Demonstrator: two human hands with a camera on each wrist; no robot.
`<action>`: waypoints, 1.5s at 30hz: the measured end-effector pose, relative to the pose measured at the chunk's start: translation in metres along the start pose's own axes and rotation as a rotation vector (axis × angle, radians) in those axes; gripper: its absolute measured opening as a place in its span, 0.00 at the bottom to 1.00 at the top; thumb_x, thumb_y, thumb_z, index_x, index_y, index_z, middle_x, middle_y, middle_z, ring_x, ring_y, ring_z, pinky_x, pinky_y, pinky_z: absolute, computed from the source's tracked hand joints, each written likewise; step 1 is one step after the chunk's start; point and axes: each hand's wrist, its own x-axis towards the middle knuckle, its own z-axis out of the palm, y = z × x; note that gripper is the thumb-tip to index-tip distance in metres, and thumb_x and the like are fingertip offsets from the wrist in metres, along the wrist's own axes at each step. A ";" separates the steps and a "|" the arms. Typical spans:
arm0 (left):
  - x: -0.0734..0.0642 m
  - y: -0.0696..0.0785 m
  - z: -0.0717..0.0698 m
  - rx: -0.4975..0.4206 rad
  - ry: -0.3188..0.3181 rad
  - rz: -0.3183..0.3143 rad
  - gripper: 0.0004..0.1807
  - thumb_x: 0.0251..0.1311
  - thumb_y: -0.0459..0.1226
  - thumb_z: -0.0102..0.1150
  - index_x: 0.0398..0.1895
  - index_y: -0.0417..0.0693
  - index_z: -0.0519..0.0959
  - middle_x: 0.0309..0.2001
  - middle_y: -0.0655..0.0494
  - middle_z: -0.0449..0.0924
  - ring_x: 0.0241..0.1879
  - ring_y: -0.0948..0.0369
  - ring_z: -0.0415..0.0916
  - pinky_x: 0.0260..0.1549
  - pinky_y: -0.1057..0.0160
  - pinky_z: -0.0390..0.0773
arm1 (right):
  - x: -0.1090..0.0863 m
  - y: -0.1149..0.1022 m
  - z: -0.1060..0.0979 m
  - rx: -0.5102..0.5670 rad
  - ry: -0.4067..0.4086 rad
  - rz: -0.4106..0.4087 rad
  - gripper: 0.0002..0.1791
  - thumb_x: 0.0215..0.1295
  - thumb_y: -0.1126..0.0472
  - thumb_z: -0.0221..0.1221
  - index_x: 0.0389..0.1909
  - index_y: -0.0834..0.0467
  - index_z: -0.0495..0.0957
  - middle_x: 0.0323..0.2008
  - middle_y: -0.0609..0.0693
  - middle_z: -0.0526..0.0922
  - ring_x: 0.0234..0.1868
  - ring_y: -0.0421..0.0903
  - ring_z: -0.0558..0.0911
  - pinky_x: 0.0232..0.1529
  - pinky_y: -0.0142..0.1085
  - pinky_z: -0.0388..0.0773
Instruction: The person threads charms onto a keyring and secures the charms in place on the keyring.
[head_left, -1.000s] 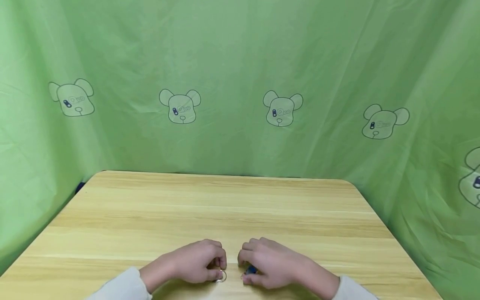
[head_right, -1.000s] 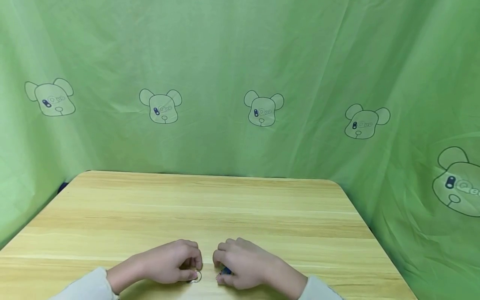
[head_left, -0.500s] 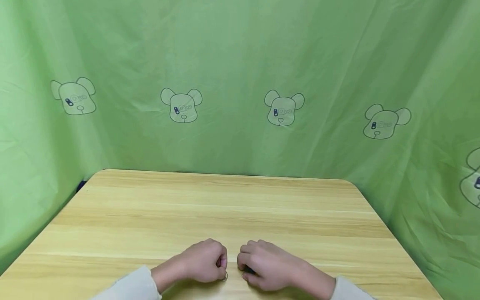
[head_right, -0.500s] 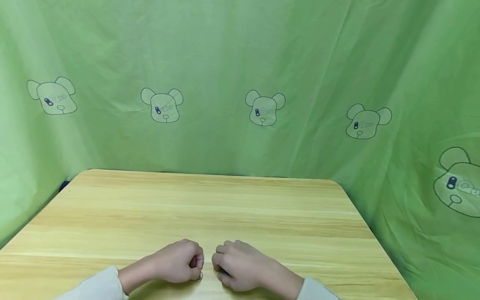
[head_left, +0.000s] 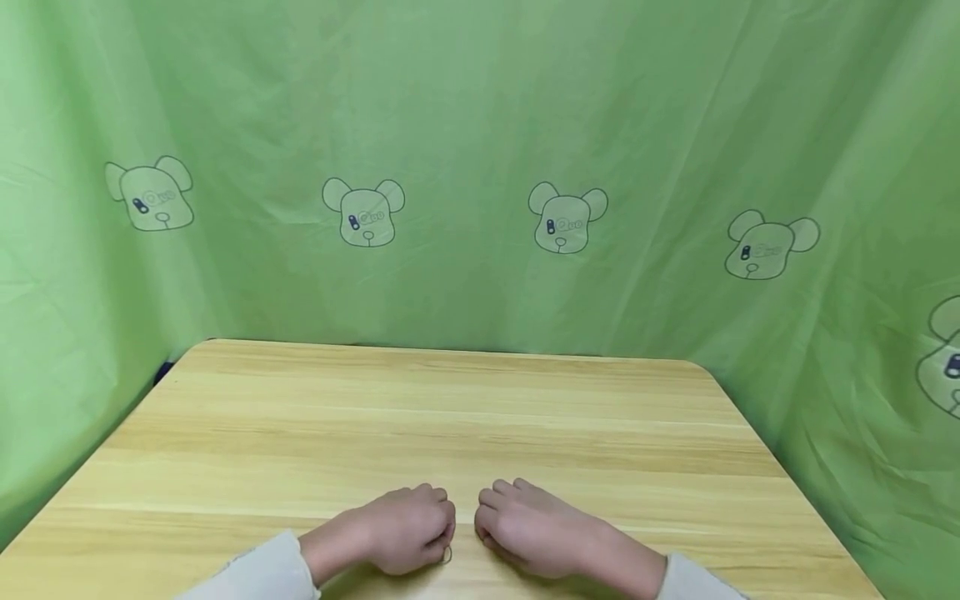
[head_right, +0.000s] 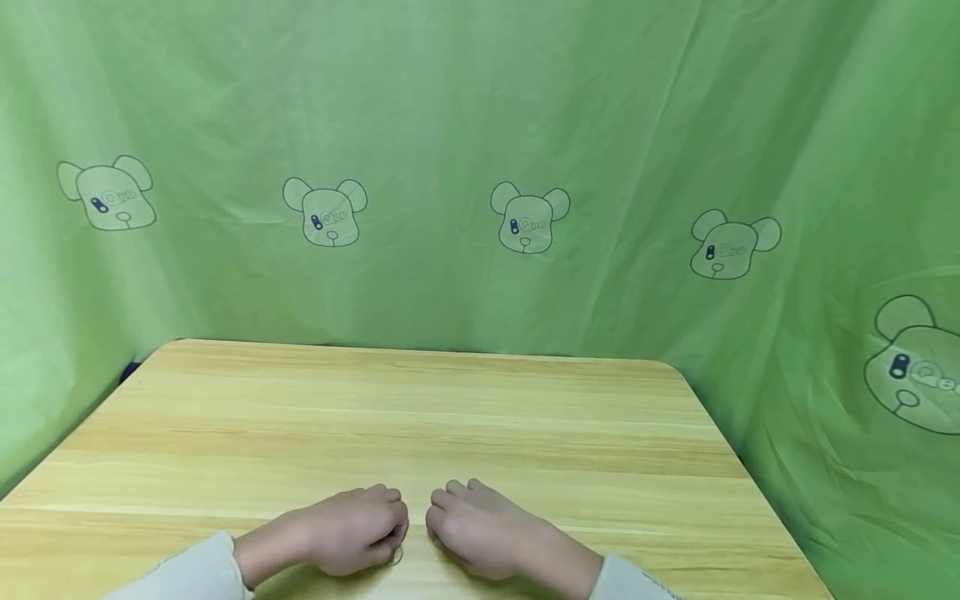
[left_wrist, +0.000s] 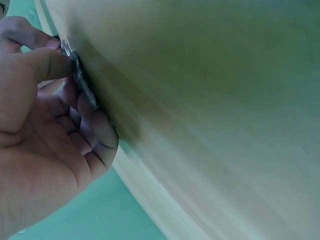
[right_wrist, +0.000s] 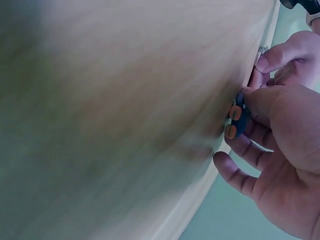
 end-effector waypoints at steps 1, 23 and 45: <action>0.000 0.000 0.000 0.020 -0.011 0.005 0.08 0.69 0.42 0.58 0.31 0.56 0.73 0.29 0.67 0.65 0.31 0.67 0.62 0.30 0.70 0.68 | 0.000 0.000 0.000 -0.006 -0.008 0.000 0.06 0.73 0.56 0.61 0.35 0.47 0.75 0.32 0.36 0.69 0.34 0.34 0.65 0.34 0.25 0.62; -0.007 -0.011 -0.005 -0.182 0.042 -0.004 0.07 0.73 0.37 0.58 0.35 0.56 0.74 0.33 0.71 0.68 0.36 0.70 0.64 0.38 0.72 0.72 | 0.001 0.011 0.001 0.371 0.136 0.100 0.06 0.71 0.63 0.63 0.37 0.47 0.79 0.35 0.32 0.80 0.38 0.33 0.67 0.40 0.26 0.68; 0.003 -0.003 -0.008 -0.022 -0.086 -0.045 0.06 0.71 0.41 0.59 0.33 0.57 0.75 0.31 0.68 0.67 0.33 0.70 0.65 0.32 0.70 0.74 | 0.007 0.018 -0.004 0.911 0.081 0.301 0.06 0.72 0.69 0.59 0.40 0.55 0.80 0.33 0.45 0.82 0.36 0.35 0.79 0.40 0.31 0.80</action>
